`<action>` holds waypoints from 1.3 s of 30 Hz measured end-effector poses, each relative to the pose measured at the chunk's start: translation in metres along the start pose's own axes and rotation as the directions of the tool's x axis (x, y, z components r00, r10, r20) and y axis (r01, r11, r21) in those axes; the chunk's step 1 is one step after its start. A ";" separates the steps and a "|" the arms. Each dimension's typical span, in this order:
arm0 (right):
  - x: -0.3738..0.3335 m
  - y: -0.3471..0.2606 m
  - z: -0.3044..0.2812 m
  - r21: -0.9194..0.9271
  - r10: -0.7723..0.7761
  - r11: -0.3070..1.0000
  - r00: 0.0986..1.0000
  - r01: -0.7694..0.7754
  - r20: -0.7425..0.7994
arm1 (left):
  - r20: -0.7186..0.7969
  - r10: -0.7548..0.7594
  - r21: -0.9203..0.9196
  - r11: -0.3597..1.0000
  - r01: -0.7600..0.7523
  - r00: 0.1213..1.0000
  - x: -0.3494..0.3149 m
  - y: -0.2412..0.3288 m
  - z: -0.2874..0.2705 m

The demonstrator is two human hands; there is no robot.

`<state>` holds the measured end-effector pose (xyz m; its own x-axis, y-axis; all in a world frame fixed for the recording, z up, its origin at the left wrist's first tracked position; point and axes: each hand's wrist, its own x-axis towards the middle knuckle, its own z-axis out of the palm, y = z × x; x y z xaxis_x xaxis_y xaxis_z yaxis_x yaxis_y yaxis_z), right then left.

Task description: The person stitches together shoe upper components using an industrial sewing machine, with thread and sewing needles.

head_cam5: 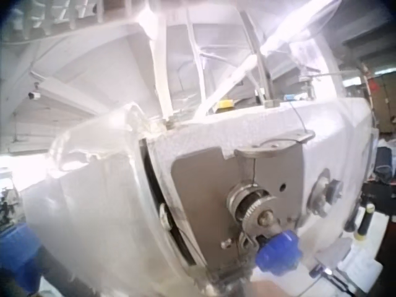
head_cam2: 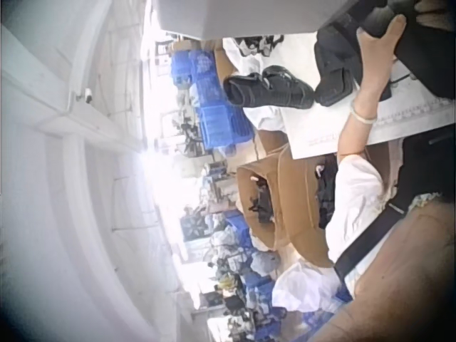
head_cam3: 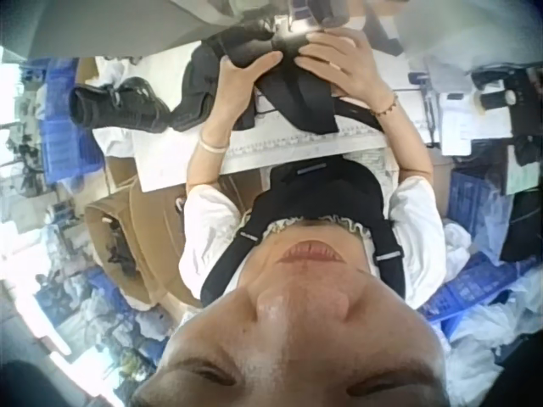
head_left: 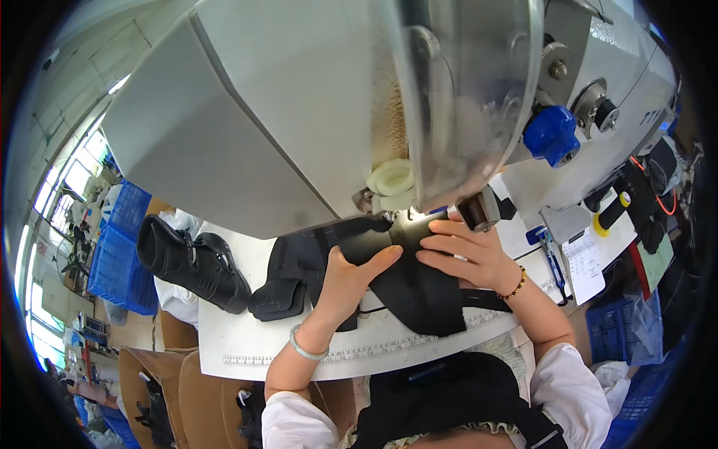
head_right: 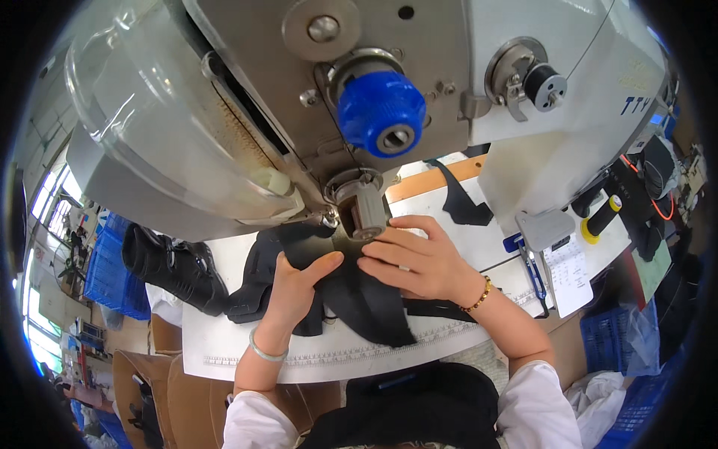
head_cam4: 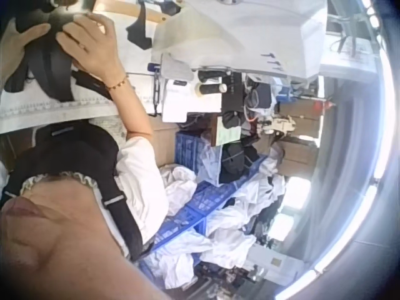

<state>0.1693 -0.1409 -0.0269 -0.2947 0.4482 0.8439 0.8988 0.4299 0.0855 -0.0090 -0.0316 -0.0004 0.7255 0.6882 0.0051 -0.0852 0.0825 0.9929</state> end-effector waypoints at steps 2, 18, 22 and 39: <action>0.002 0.000 0.001 -0.022 -0.052 0.998 0.999 0.051 -0.015 | 0.006 -0.014 -0.062 0.998 0.014 1.000 0.001 -0.002 -0.002; -0.002 -0.006 0.004 -0.097 -0.115 0.989 0.992 0.109 -0.055 | 0.002 -0.010 -0.183 0.983 0.010 1.000 0.014 -0.006 -0.007; -0.003 -0.008 0.007 -0.049 -0.126 0.991 0.987 0.122 -0.101 | -0.019 0.001 -0.197 0.980 -0.004 1.000 0.017 -0.002 -0.002; -0.002 -0.007 0.008 -0.087 -0.075 0.994 0.995 0.069 -0.071 | 0.109 -0.040 -0.191 0.980 0.060 0.993 0.018 0.006 -0.011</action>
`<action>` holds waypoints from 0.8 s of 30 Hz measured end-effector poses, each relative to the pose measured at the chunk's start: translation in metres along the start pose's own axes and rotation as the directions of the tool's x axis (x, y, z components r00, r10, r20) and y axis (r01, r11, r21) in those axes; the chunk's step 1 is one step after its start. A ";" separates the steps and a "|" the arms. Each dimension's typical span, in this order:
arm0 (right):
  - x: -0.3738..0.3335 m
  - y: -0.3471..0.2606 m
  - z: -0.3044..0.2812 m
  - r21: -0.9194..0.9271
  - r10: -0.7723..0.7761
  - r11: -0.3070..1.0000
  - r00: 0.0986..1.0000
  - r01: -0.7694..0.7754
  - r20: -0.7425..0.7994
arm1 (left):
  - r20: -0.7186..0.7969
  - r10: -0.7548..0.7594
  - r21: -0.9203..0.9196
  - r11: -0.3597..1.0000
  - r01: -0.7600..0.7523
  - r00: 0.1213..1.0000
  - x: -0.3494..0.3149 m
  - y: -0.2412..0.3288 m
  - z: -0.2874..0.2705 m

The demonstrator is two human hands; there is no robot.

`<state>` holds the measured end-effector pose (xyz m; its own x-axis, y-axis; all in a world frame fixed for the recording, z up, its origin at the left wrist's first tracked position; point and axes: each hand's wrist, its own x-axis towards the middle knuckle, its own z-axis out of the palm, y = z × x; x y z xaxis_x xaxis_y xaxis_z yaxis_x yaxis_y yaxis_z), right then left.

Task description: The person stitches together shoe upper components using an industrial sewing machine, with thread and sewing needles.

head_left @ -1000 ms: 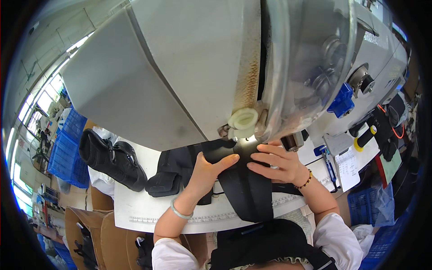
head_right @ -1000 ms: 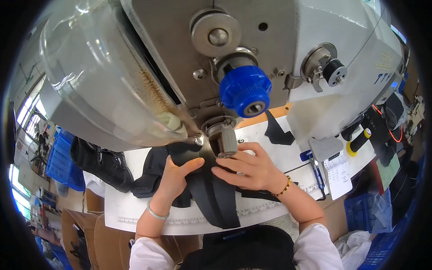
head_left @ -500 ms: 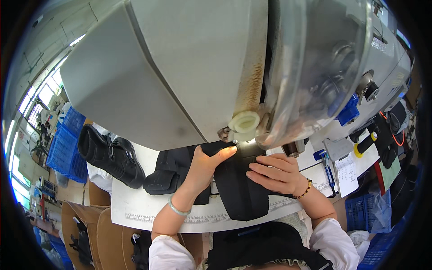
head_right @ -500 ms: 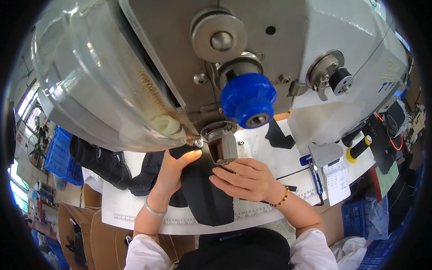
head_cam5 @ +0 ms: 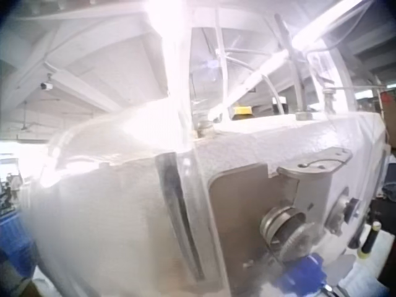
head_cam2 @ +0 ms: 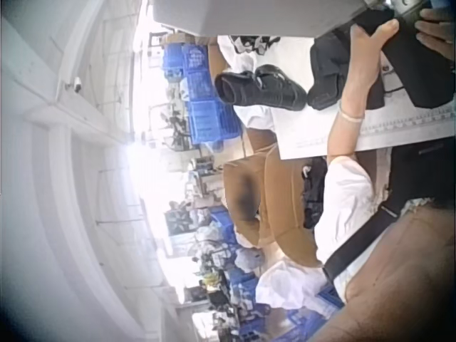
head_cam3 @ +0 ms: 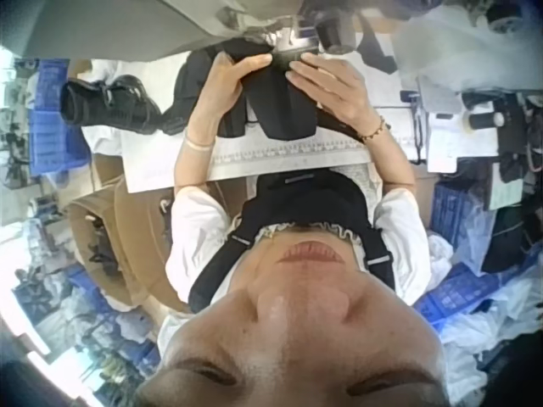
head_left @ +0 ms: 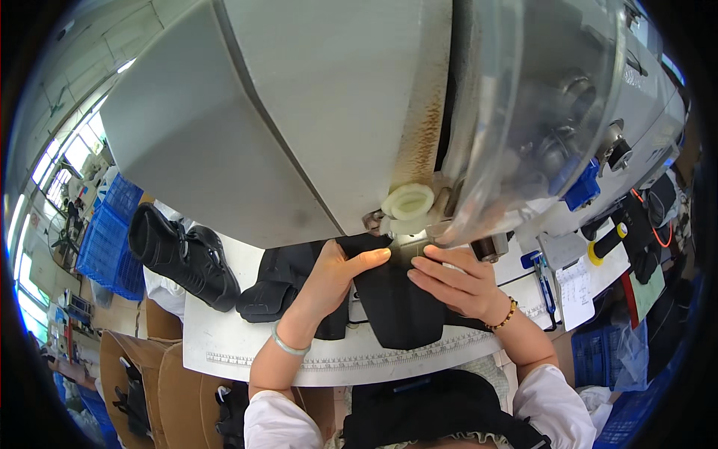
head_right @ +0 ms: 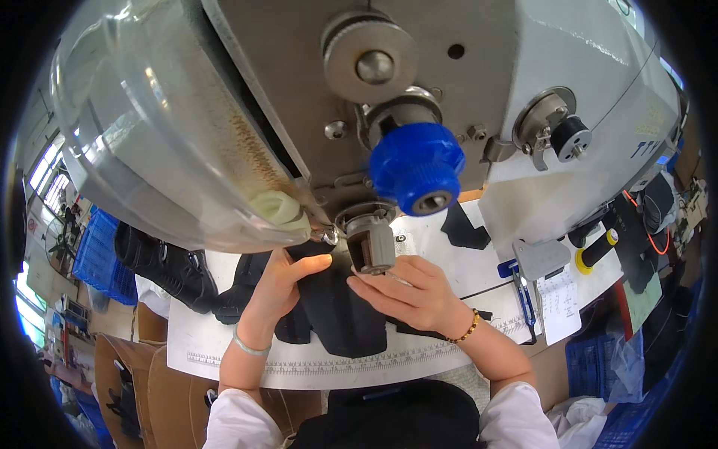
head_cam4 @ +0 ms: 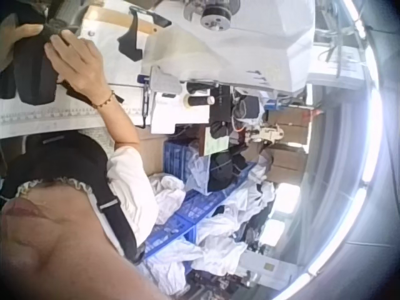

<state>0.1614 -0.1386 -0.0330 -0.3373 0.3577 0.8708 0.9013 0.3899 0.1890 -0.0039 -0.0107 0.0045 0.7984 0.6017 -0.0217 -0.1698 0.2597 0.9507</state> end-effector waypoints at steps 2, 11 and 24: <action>0.000 0.003 0.001 0.023 0.042 0.999 0.999 -0.042 0.010 | -0.006 0.114 0.063 0.992 -0.113 0.993 0.002 0.000 0.002; -0.002 0.004 0.003 0.028 0.066 0.997 0.997 -0.067 0.036 | 0.036 0.022 0.055 0.998 -0.024 0.999 0.011 0.000 -0.011; -0.011 0.009 0.011 0.130 0.213 0.967 0.976 -0.217 0.044 | -0.106 0.070 -0.082 0.994 -0.079 0.992 0.024 -0.015 -0.024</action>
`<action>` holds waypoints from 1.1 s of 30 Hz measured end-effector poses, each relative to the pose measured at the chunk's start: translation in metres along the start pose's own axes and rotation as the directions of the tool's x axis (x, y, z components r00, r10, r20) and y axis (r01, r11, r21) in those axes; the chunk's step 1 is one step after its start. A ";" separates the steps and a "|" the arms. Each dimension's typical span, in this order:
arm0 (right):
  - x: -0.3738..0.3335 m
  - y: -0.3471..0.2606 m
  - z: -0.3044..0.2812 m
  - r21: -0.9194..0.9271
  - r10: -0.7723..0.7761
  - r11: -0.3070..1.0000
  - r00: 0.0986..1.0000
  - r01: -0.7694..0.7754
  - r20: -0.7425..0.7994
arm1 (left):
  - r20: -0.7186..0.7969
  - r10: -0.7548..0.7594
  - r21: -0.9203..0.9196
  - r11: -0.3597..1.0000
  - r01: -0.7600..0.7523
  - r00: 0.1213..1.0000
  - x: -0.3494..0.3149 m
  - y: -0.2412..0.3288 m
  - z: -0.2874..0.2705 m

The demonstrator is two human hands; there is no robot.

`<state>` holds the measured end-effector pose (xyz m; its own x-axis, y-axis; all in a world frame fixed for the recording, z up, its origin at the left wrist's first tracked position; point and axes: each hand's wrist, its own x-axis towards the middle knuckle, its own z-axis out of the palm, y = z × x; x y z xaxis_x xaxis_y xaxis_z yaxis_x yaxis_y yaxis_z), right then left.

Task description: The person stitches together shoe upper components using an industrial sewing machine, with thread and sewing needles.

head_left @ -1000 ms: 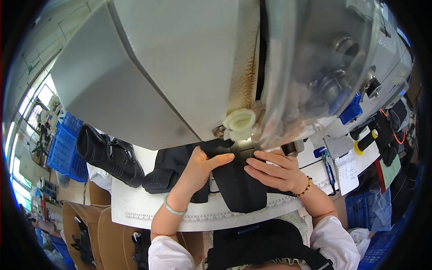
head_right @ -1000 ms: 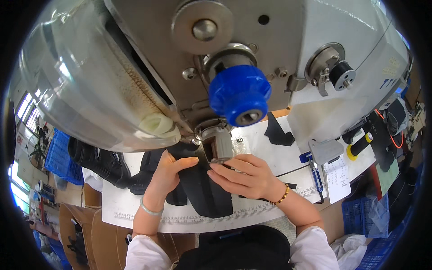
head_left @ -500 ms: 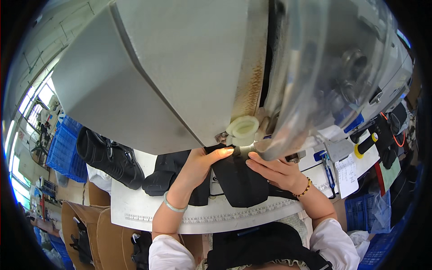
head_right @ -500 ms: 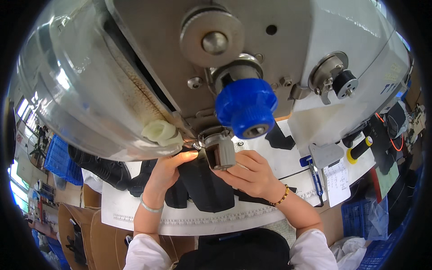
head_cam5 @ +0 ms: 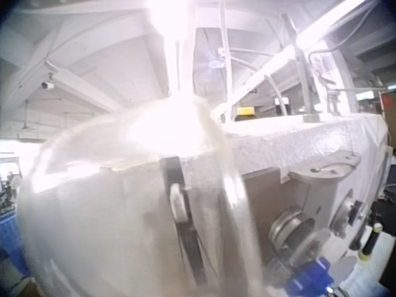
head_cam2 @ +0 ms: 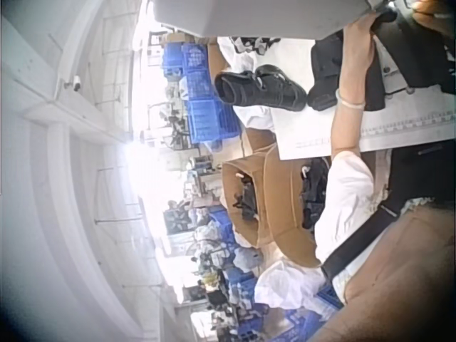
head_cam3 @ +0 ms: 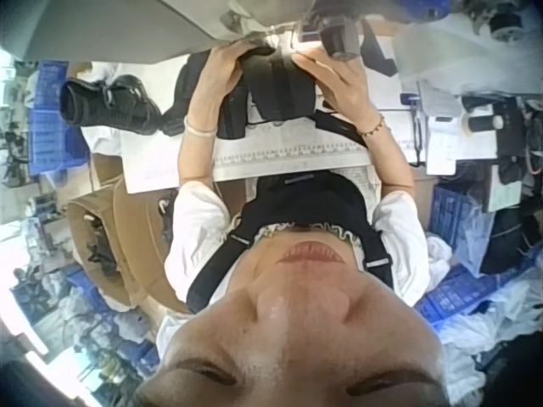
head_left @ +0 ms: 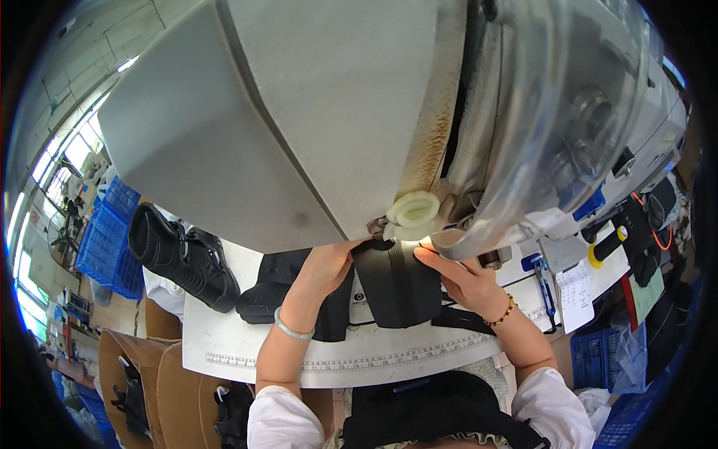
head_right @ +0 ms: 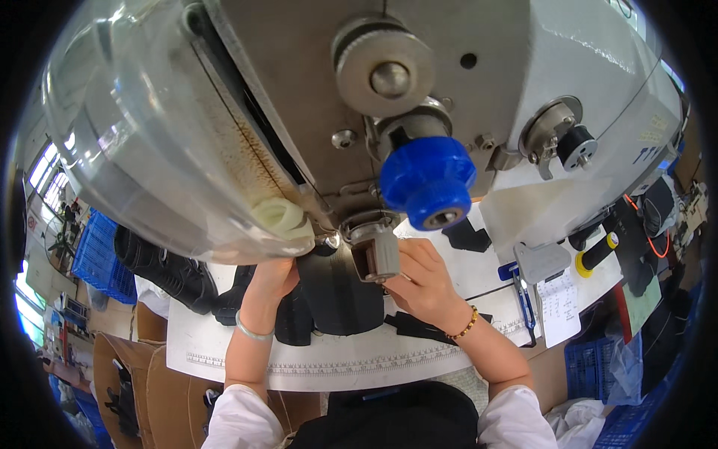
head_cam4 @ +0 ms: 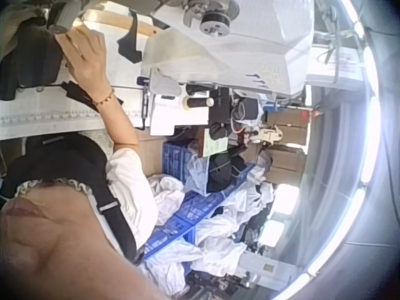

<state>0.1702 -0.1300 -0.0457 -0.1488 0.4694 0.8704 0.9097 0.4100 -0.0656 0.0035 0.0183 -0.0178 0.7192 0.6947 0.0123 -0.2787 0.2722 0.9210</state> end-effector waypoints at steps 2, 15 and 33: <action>0.000 -0.002 0.000 0.008 0.005 1.000 1.000 -0.005 -0.015 | 0.057 -0.058 -0.130 0.989 0.065 0.997 0.000 -0.002 -0.005; 0.002 -0.001 0.000 0.063 0.008 0.998 0.994 -0.001 -0.106 | -0.131 0.178 -0.138 0.971 -0.196 0.975 -0.012 0.007 0.026; 0.010 -0.016 -0.037 -0.060 -0.087 0.995 0.991 0.082 -0.101 | -0.285 0.413 0.950 0.001 0.313 0.865 -0.056 0.012 -0.162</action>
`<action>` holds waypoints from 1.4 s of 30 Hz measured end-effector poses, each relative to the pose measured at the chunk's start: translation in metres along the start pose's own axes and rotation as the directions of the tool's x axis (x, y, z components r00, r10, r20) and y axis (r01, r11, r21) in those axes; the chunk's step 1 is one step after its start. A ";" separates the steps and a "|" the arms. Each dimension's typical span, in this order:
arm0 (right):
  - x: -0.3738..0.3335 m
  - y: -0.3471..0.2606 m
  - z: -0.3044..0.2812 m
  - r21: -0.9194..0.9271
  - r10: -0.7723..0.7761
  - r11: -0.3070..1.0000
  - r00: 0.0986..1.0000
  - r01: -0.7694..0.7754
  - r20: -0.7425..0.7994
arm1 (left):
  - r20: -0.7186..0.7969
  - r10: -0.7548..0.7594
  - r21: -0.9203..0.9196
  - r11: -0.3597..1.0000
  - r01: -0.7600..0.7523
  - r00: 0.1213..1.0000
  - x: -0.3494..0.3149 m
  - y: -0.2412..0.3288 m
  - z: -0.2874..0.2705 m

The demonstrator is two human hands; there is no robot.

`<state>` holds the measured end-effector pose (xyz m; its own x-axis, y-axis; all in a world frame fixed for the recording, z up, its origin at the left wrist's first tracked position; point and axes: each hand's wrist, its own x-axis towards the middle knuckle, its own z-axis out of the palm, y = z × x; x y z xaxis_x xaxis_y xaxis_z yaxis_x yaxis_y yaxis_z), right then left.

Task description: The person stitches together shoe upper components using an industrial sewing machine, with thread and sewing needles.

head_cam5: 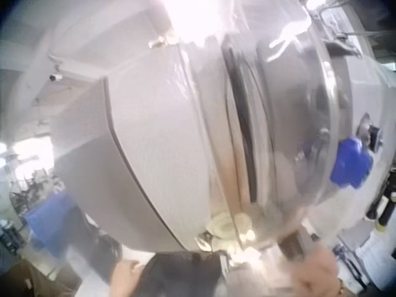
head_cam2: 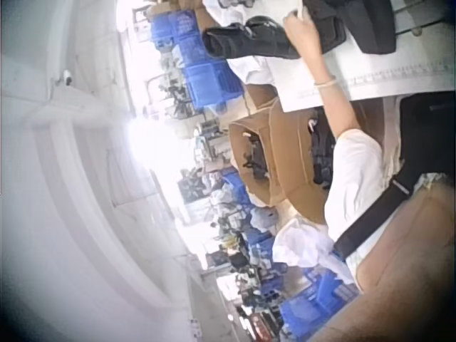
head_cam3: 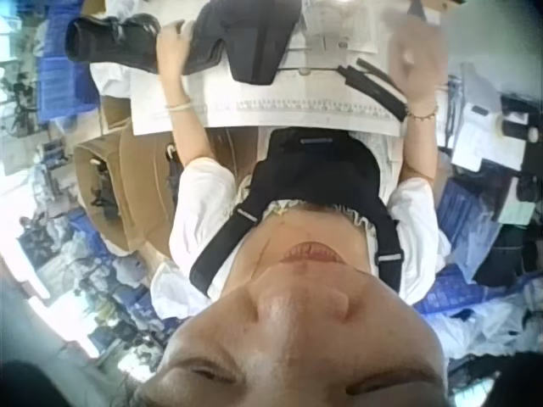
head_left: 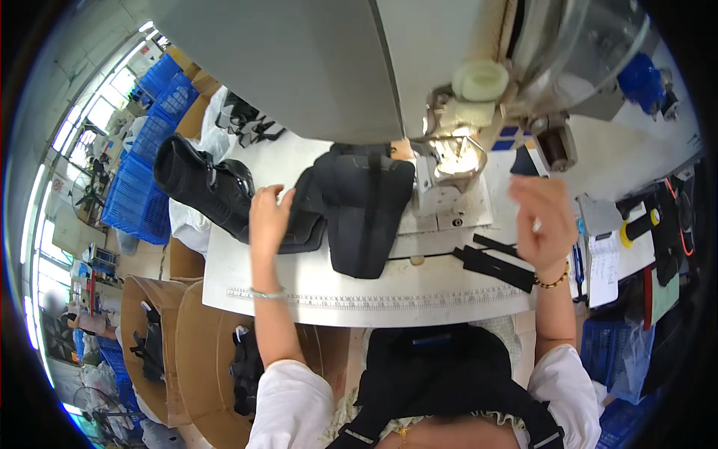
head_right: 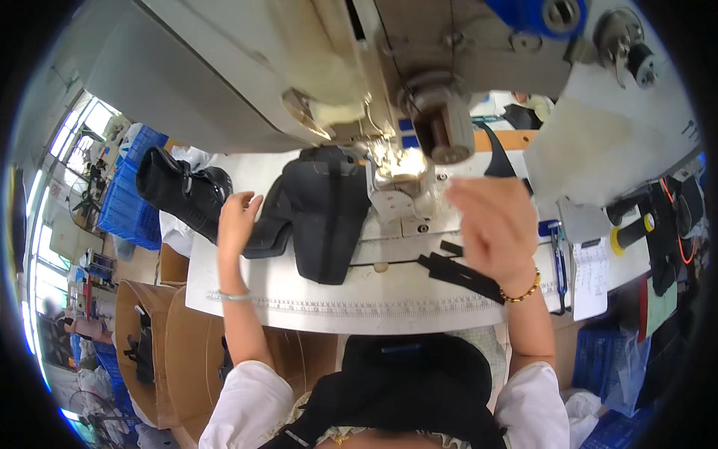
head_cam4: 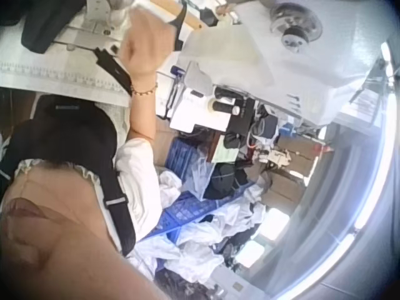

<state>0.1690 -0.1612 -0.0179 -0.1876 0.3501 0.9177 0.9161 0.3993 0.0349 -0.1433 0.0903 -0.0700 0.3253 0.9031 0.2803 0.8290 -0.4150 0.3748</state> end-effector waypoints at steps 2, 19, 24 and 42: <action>-0.005 0.000 -0.015 -0.036 0.284 0.955 0.946 -0.293 -0.156 | 0.305 -0.058 0.102 0.994 0.029 0.951 0.005 -0.015 0.003; -0.103 0.010 -0.042 -0.291 0.672 0.638 0.331 -0.713 0.663 | -0.190 -0.166 -0.629 0.777 0.010 0.968 -0.032 0.039 -0.052; -0.102 0.018 -0.044 -0.273 0.654 0.615 0.285 -0.740 0.700 | 0.052 -0.073 -0.877 0.473 0.081 0.996 -0.043 0.092 -0.045; 0.016 -0.098 -0.036 0.414 0.624 0.554 0.689 -0.722 0.368 | 0.333 0.347 -0.935 0.244 0.259 0.877 -0.059 0.181 -0.004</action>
<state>0.0887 -0.2255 0.0073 0.3124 0.8021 0.5090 0.4962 0.3191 -0.8074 -0.0146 -0.0387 -0.0158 0.7241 0.6849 0.0812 -0.1385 0.0290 0.9899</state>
